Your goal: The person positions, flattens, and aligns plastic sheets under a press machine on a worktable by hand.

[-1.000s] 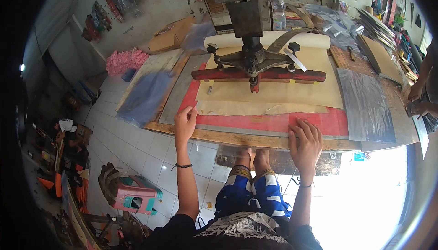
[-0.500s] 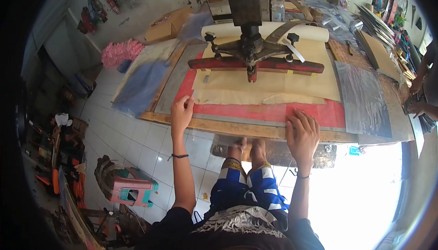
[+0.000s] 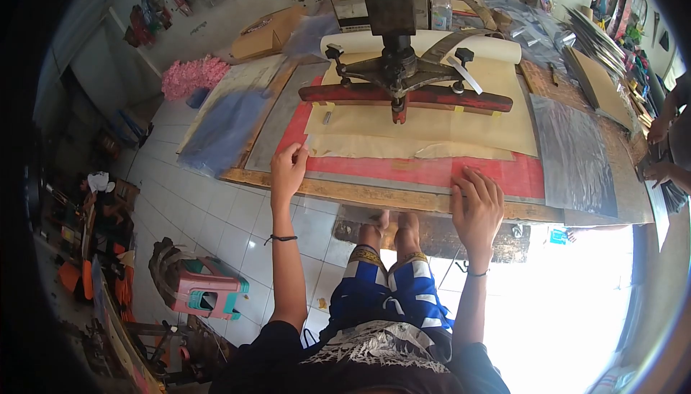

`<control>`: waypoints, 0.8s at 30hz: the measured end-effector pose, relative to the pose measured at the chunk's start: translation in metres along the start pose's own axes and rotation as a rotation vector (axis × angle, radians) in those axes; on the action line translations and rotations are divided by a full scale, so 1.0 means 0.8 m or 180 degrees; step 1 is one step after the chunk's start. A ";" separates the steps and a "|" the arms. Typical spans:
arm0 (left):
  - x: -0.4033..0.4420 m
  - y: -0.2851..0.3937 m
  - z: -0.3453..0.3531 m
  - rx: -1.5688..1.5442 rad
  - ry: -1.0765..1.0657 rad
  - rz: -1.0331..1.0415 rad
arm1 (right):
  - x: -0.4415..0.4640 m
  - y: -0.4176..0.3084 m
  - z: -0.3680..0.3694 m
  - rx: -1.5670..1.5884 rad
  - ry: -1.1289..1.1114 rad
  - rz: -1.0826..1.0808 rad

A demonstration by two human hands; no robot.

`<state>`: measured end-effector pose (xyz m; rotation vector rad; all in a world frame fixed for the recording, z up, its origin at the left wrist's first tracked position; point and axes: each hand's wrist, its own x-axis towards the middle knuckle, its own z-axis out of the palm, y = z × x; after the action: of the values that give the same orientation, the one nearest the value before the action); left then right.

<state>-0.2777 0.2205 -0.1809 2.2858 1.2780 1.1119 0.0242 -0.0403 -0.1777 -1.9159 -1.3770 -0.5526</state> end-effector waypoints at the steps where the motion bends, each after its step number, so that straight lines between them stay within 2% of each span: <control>1: 0.001 0.000 0.001 -0.0055 0.0039 0.0038 | 0.001 0.000 -0.001 0.0006 -0.0006 -0.0003; 24: 0.003 -0.002 0.008 -0.0233 0.0259 0.0109 | 0.000 -0.001 -0.004 0.0067 0.0100 -0.0028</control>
<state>-0.2733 0.2240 -0.1849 2.2381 1.2106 1.2540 0.0238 -0.0425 -0.1753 -1.8775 -1.3668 -0.5678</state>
